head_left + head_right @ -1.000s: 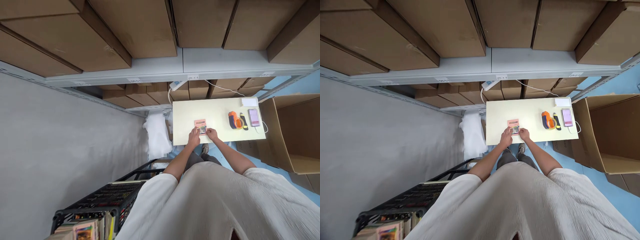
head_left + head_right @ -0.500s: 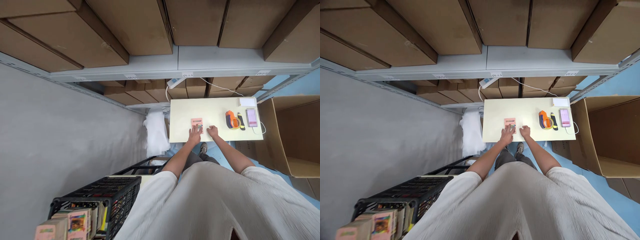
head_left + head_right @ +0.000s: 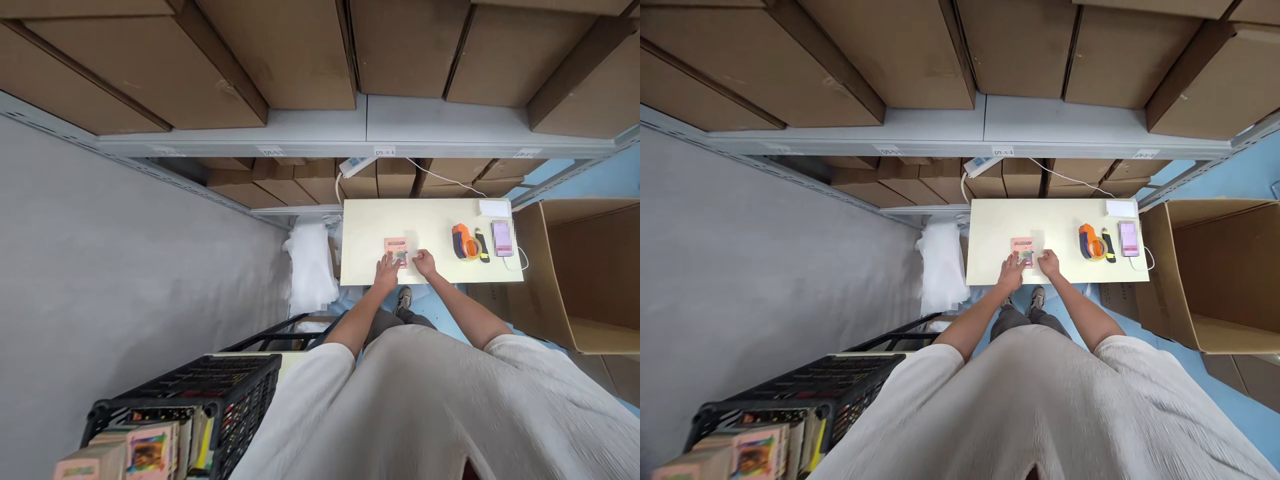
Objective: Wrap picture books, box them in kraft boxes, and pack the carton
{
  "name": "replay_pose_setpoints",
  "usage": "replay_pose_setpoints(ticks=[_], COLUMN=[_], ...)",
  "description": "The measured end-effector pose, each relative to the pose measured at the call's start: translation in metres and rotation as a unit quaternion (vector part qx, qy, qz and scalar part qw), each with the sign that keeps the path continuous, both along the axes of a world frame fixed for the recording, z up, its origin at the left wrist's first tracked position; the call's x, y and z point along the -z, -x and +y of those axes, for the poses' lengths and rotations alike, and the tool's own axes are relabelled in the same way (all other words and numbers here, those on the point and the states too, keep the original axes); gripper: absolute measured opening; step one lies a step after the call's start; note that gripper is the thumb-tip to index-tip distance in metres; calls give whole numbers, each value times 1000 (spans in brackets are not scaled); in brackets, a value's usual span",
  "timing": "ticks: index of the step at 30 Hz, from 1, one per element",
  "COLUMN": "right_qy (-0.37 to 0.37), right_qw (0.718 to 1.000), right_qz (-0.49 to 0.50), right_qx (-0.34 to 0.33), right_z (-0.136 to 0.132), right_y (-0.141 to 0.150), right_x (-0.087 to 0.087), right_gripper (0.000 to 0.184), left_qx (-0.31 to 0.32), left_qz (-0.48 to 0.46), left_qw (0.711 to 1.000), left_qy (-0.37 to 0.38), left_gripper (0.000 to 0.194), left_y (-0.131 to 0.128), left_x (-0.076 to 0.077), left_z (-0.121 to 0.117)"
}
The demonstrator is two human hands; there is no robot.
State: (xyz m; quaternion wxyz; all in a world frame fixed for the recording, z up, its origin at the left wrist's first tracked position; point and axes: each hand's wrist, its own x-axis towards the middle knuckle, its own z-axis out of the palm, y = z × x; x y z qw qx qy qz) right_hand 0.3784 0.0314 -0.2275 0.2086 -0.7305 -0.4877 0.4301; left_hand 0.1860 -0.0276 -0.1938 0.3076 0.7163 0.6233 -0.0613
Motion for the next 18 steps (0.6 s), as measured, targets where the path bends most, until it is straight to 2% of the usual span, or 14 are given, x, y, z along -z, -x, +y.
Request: replay_pose_setpoints(ticks=[4, 8, 13, 18], right_qy=[20, 13, 27, 25], right_qw=[999, 996, 993, 995], right_qz=[6, -9, -6, 41], right_qx=[-38, -92, -111, -91], right_z=[1, 1, -3, -4], right_y=[21, 42, 54, 53], right_x=[-6, -1, 9, 13], right_gripper=[36, 40, 43, 42], left_qx=[-60, -89, -89, -61], left_qz=[-27, -82, -124, -107], left_qw=[998, 993, 988, 992], left_qy=[-19, -16, -15, -33], left_gripper=[74, 72, 73, 66], left_y=[9, 20, 32, 31], left_x=[4, 11, 11, -1], left_z=[-3, -4, -7, 1])
